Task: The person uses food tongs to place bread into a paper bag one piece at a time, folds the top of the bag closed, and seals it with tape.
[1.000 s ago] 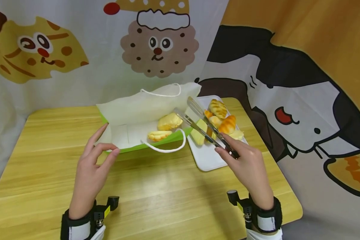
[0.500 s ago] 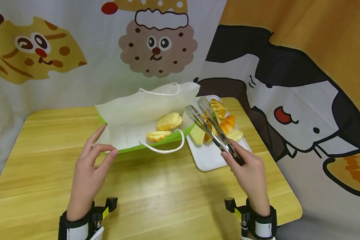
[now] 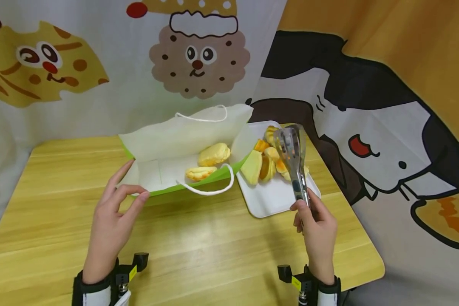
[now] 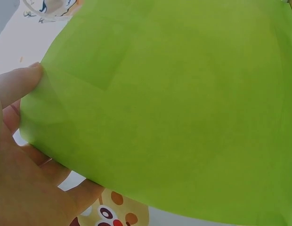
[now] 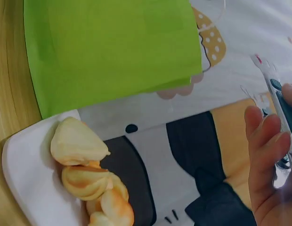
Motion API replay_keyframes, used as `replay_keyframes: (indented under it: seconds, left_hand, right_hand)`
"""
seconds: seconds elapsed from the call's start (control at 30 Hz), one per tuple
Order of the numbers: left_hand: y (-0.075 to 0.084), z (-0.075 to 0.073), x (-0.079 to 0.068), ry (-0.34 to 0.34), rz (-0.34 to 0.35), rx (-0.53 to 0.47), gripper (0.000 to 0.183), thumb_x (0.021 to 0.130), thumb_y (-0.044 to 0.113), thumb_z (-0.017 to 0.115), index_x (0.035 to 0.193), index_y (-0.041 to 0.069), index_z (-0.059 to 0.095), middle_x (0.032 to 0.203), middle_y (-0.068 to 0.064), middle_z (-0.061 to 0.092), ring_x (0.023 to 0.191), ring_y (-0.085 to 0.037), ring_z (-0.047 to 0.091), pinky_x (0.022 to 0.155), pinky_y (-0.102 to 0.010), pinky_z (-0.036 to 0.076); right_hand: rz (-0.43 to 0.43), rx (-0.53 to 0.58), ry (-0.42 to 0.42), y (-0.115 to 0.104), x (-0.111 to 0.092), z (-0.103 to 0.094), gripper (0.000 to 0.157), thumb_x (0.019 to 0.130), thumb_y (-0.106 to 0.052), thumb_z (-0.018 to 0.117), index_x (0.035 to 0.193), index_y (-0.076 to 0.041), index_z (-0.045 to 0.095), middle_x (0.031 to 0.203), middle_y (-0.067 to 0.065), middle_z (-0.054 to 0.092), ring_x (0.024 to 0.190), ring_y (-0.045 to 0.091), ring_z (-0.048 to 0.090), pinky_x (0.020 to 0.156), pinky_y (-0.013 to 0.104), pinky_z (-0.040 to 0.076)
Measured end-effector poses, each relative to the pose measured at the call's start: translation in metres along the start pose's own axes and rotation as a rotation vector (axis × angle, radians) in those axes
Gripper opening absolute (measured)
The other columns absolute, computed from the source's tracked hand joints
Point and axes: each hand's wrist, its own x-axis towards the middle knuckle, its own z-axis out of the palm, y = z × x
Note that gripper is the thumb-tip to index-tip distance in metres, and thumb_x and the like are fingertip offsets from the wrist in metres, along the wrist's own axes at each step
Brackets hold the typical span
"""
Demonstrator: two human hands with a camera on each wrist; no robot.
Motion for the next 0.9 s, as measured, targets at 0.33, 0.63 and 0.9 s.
replay_keyframes:
  seconds: [0.33, 0.63, 0.9]
  left_hand:
    - [0.000, 0.001, 0.001, 0.006, -0.021, -0.017, 0.004, 0.091, 0.006, 0.072, 0.092, 0.004, 0.069, 0.157, 0.007, 0.042, 0.140, -0.025, 0.046, 0.080, -0.008, 0.037]
    - [-0.003, 0.003, 0.001, 0.018, -0.010, -0.023, 0.008, 0.089, -0.001, 0.071, 0.092, 0.006, 0.070, 0.157, 0.007, 0.043, 0.131, 0.002, 0.048, 0.074, -0.006, 0.039]
    - [-0.004, 0.004, 0.001, 0.032, 0.005, -0.056, 0.010, 0.088, -0.006, 0.071, 0.091, 0.003, 0.069, 0.156, 0.005, 0.044, 0.121, 0.011, 0.051, 0.085, -0.009, 0.036]
  right_hand:
    - [0.031, 0.107, 0.054, 0.016, -0.001, -0.007, 0.029, 0.098, -0.009, 0.063, 0.126, -0.002, 0.066, 0.076, 0.000, 0.069, 0.048, 0.012, 0.050, 0.041, 0.020, 0.040]
    - [0.129, 0.078, 0.108, 0.024, -0.002, -0.014, 0.029, 0.099, -0.017, 0.064, 0.126, -0.008, 0.068, 0.076, 0.001, 0.069, 0.048, 0.013, 0.050, 0.041, 0.021, 0.041]
    - [0.246, 0.045, 0.134, 0.040, -0.007, -0.020, 0.031, 0.098, -0.023, 0.066, 0.125, -0.007, 0.068, 0.076, 0.001, 0.068, 0.048, 0.013, 0.051, 0.042, 0.021, 0.041]
